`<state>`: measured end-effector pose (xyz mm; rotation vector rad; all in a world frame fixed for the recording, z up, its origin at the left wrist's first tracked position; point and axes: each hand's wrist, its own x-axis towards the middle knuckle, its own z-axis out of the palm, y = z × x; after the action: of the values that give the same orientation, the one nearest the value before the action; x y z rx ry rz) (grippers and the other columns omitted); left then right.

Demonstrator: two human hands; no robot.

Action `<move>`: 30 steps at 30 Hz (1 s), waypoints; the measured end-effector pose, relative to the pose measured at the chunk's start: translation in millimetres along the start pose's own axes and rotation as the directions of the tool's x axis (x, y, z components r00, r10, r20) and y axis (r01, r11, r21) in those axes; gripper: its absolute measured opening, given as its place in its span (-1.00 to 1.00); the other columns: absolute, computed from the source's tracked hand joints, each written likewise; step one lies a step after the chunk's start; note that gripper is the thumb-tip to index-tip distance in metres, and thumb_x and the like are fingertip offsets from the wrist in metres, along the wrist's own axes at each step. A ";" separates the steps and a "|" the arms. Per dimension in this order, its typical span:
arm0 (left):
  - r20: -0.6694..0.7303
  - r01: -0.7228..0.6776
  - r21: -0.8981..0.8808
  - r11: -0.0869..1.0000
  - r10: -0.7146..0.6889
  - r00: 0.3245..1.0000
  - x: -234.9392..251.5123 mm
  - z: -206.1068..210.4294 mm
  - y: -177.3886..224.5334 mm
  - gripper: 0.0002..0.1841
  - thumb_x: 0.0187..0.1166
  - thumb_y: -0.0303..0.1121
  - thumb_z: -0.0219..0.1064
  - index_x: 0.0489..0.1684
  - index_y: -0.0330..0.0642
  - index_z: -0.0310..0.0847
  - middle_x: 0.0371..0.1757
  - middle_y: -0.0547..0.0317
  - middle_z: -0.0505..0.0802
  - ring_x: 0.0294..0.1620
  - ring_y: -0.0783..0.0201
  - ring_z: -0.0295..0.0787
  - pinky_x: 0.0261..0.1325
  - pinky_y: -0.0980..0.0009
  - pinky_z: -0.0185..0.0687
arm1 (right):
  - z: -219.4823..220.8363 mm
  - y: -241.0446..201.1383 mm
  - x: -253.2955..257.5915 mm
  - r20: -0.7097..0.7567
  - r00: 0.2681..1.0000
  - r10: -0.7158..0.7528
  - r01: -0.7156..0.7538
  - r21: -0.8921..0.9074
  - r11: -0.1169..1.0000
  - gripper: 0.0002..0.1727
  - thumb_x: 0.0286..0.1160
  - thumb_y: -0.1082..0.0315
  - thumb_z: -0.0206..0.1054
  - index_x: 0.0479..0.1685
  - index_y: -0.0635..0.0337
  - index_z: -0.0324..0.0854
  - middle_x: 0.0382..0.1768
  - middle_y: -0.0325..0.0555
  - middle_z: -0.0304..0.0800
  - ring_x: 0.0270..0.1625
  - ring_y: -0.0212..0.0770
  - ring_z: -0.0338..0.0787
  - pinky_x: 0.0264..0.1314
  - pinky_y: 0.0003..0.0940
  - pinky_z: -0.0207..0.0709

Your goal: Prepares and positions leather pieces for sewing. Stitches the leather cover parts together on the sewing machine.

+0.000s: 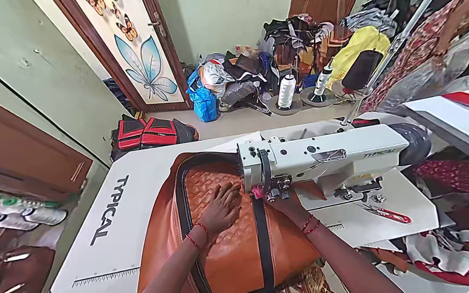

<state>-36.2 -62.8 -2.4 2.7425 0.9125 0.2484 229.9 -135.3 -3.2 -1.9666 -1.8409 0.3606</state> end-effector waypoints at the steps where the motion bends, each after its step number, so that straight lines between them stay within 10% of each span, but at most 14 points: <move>1: -0.016 -0.002 0.001 1.000 0.002 1.000 4.0 -0.2 -3.0 -0.37 0.74 0.11 -0.22 0.64 0.00 0.40 0.80 0.29 0.40 0.89 0.13 0.03 0.86 -0.17 -0.28 | -7.1 -2.3 0.6 0.038 0.999 0.023 -0.024 0.031 0.999 -0.38 0.57 -0.01 0.31 0.38 0.36 0.64 0.34 0.31 0.72 0.51 0.20 0.64 0.62 0.12 0.35; 8: -0.015 0.007 0.024 1.000 -0.007 1.000 33.3 -8.8 -21.5 -0.34 0.78 0.09 -0.25 0.73 -0.05 0.29 0.80 0.20 0.40 0.89 0.08 0.05 0.86 -0.15 -0.28 | -26.1 0.4 4.0 0.126 0.989 0.072 -0.072 -0.005 0.997 -0.50 0.73 0.25 0.17 0.47 0.45 0.53 0.45 0.39 0.61 0.60 0.27 0.52 0.69 0.14 0.23; 12: 0.085 0.116 0.135 0.984 -0.128 0.988 19.0 -13.1 12.5 -0.35 0.83 -0.01 -0.44 0.92 0.08 -0.01 0.93 0.19 0.12 0.94 -0.11 -0.20 0.77 -0.44 -0.45 | -20.4 -12.9 -2.7 0.047 0.995 0.091 -0.091 -0.004 0.996 -0.36 0.69 0.03 0.19 0.55 0.39 0.49 0.56 0.38 0.50 0.71 0.27 0.37 0.80 0.15 0.06; 20: -0.008 -0.130 -0.096 0.987 0.129 0.992 -115.6 35.3 109.0 -0.42 0.83 -0.17 -0.30 0.80 0.05 0.29 0.82 0.40 0.38 0.87 0.23 0.14 0.83 -0.25 -0.12 | 31.7 -61.6 -158.3 -0.033 0.987 -0.155 0.154 -0.045 0.987 -0.35 0.59 0.30 0.05 0.75 -0.14 0.38 0.79 -0.36 0.31 0.86 -0.09 0.20 0.80 0.25 0.06; 30: -0.031 -0.106 -0.127 0.986 0.103 0.994 -73.9 22.9 70.5 -0.48 0.87 -0.04 -0.27 0.71 0.39 0.41 0.75 0.62 0.47 0.87 0.28 0.11 0.84 -0.23 -0.22 | 25.4 -35.4 -112.2 -0.032 0.979 -0.202 0.199 -0.074 0.977 -0.38 0.62 0.31 0.02 0.70 -0.31 0.45 0.75 -0.38 0.39 0.84 -0.08 0.24 0.81 0.21 0.06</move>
<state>-49.3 -166.3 -11.0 2.6761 0.7322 0.3476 176.9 -242.1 -19.5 -1.7967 -2.0298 0.1967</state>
